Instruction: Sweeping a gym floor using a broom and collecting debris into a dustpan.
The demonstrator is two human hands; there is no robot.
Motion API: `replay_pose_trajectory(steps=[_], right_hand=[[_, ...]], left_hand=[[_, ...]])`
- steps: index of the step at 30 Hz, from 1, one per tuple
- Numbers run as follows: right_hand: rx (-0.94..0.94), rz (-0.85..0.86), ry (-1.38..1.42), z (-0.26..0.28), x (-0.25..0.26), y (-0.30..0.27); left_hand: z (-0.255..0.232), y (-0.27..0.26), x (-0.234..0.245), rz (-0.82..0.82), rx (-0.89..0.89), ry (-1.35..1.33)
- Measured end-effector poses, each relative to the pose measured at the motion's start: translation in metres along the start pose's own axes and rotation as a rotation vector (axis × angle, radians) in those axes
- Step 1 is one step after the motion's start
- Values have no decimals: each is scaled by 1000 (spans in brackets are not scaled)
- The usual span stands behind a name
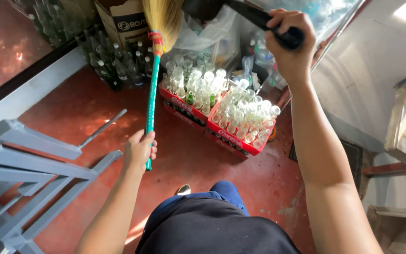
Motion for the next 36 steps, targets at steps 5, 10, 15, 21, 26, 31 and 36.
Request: replay_pose_trajectory(steps=[5, 10, 15, 21, 26, 31, 36], right_hand=[[186, 359, -229, -118, -62, 22], [531, 647, -387, -281, -70, -47], [402, 848, -896, -464, -1, -140], [-493, 1258, -589, -522, -18, -215], [-823, 895, -97, -488, -77, -226], [-1583, 307, 352, -505, -122, -267], [-1785, -85, 330, -579, -102, -301]], left_hand=[[-28, 86, -59, 10, -50, -24], [-19, 158, -108, -184, -81, 61], [-33, 192, -164, -260, -72, 80], [-54, 213, -202, -380, -101, 308], [-90, 220, -220, -557, -323, 558], [-116, 254, -245, -594, -521, 556], [-33, 366, -273, -153, -231, 887]])
Point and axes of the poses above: each hand's wrist, its own y-axis towards the middle knuckle, its own x-axis out of the back of the hand, z = x × y, the point moved 9 cm from there along y, towards the middle knuckle, and after that the axes turned 2 degrees about -x, right-handed, at the moved point
